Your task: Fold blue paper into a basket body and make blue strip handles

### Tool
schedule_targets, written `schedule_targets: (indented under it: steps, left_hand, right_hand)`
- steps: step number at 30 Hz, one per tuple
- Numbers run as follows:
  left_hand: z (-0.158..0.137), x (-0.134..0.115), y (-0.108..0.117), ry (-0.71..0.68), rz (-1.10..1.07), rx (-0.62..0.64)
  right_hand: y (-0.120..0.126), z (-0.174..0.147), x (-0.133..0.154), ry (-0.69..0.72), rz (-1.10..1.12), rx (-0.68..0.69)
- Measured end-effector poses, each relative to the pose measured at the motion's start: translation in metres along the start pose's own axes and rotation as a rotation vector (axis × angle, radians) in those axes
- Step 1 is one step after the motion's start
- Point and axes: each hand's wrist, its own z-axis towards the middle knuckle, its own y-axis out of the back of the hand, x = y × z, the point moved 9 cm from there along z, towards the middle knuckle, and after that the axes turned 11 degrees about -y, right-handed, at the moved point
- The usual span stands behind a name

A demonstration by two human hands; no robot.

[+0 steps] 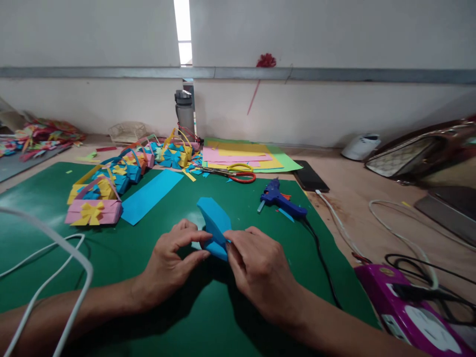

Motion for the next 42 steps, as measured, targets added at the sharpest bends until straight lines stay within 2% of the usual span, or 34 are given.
schedule_targets:
  steps: [6, 11, 17, 22, 28, 31, 33, 38, 42]
  left_hand:
    - [-0.004, 0.005, -0.003, -0.013, -0.034, 0.027]
    - [-0.005, 0.015, -0.004, 0.061, -0.11, 0.03]
    - [-0.004, 0.024, -0.009, 0.209, -0.249, 0.01]
    - [-0.007, 0.033, -0.014, 0.395, -0.353, 0.011]
    - [-0.008, 0.034, -0.013, 0.462, -0.367, -0.017]
    - [-0.004, 0.028, -0.009, 0.366, -0.329, -0.052]
    - [0.002, 0.018, -0.003, 0.224, -0.245, -0.06]
    - [0.015, -0.024, 0.013, -0.237, 0.188, -0.06]
    - [0.014, -0.047, 0.014, -0.461, 0.463, -0.046]
  right_hand:
    - [0.004, 0.0, -0.003, -0.039, 0.06, -0.017]
    - [0.004, 0.002, -0.006, -0.049, 0.072, -0.028]
    - [0.001, 0.001, -0.01, -0.073, 0.074, -0.003]
    - [0.0, 0.0, -0.009, -0.062, 0.067, -0.01]
    - [-0.001, -0.001, -0.001, 0.021, 0.01, -0.011]
    - [0.0, 0.0, 0.003, 0.047, -0.025, -0.014]
    - [0.0, -0.001, 0.005, 0.07, -0.064, -0.015]
    - [-0.001, -0.002, 0.01, 0.107, -0.128, 0.011]
    - [0.001, -0.004, 0.014, 0.13, -0.163, -0.005]
